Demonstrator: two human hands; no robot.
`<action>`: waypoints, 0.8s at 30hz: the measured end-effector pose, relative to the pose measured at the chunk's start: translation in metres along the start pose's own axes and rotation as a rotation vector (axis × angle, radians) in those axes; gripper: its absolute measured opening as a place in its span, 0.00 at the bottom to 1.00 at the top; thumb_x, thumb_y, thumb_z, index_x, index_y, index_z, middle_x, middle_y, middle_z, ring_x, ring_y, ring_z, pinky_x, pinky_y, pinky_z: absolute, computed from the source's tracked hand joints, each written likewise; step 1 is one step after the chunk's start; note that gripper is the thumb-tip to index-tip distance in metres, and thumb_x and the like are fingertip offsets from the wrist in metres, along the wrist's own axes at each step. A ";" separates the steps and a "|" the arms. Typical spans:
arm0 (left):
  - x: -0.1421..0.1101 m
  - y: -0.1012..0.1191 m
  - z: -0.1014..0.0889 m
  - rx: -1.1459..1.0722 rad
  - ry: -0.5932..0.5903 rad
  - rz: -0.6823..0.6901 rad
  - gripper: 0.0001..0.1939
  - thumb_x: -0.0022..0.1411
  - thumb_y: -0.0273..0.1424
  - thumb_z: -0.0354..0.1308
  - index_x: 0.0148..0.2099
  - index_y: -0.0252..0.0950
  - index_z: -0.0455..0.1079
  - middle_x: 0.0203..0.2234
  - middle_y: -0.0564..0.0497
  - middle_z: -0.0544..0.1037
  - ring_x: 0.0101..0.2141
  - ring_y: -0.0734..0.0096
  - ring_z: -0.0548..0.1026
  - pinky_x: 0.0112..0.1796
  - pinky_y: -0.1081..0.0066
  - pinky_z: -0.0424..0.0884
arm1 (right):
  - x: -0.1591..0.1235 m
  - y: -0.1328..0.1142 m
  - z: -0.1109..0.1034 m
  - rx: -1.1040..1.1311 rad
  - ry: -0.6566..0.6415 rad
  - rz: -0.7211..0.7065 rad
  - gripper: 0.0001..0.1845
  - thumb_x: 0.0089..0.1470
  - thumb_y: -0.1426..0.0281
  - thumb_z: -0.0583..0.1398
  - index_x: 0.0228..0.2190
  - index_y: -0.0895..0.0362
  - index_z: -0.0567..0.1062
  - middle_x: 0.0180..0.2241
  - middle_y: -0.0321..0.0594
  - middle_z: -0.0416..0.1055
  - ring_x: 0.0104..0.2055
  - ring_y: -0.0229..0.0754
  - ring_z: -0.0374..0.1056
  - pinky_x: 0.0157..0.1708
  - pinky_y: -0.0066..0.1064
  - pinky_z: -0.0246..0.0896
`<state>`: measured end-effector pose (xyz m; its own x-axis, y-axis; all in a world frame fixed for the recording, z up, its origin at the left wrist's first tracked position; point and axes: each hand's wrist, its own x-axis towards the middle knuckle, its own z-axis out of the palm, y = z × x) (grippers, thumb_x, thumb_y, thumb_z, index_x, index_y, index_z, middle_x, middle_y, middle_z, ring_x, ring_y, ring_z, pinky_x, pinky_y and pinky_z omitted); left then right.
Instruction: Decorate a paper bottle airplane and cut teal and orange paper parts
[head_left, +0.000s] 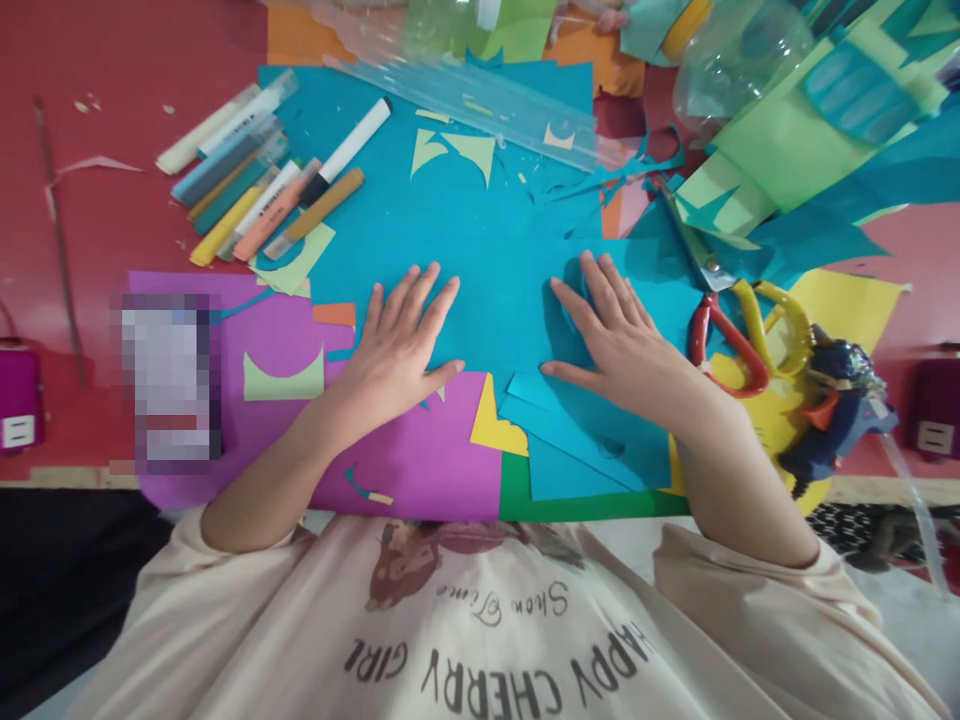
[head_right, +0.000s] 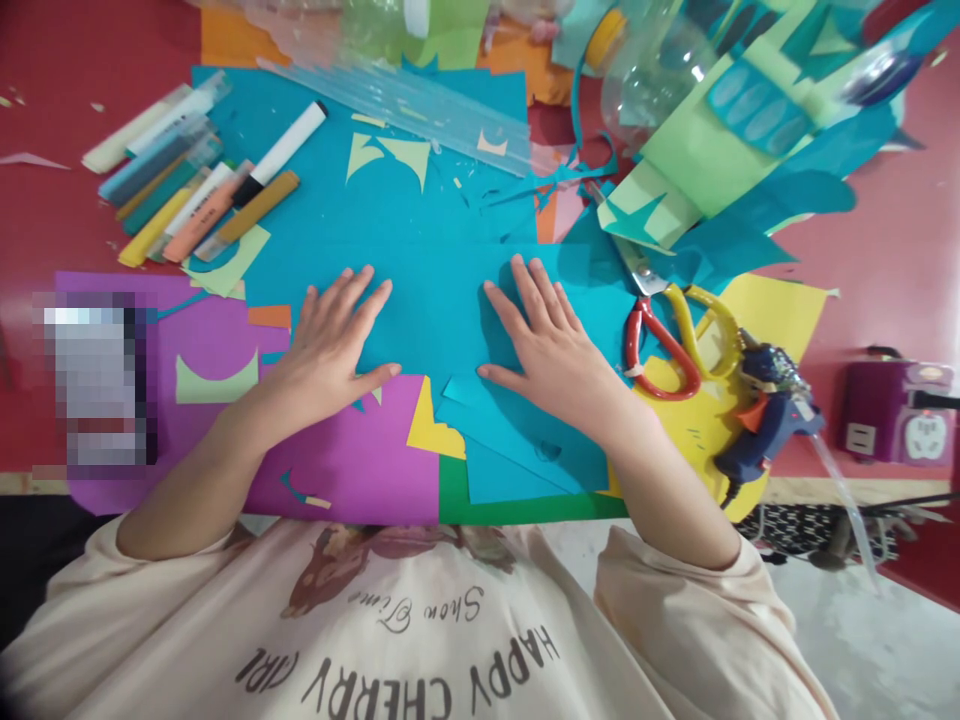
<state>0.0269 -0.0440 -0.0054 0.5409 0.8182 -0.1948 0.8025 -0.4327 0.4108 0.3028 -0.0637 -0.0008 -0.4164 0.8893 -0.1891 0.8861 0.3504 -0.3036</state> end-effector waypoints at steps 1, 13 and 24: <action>0.000 -0.002 -0.002 0.000 -0.002 -0.015 0.41 0.66 0.38 0.58 0.73 0.38 0.41 0.72 0.36 0.44 0.71 0.42 0.41 0.66 0.37 0.39 | 0.000 0.002 -0.001 -0.002 -0.005 0.008 0.43 0.59 0.57 0.57 0.69 0.56 0.47 0.73 0.52 0.36 0.75 0.59 0.30 0.69 0.61 0.37; -0.015 -0.022 -0.014 0.042 -0.039 -0.134 0.44 0.66 0.45 0.56 0.74 0.39 0.38 0.73 0.36 0.40 0.71 0.36 0.37 0.63 0.30 0.37 | -0.007 0.024 -0.022 -0.056 -0.064 0.126 0.49 0.53 0.55 0.64 0.68 0.54 0.50 0.73 0.53 0.35 0.74 0.61 0.29 0.69 0.63 0.37; -0.038 -0.035 -0.019 0.045 0.022 -0.256 0.46 0.64 0.60 0.45 0.74 0.39 0.41 0.72 0.36 0.41 0.70 0.34 0.38 0.63 0.31 0.41 | -0.009 0.028 -0.035 -0.114 -0.157 0.217 0.52 0.50 0.60 0.68 0.68 0.54 0.50 0.73 0.55 0.34 0.74 0.60 0.26 0.69 0.60 0.35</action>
<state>-0.0264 -0.0527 0.0046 0.3134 0.9111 -0.2677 0.9233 -0.2264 0.3103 0.3379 -0.0518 0.0250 -0.2334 0.8937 -0.3832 0.9713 0.1959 -0.1349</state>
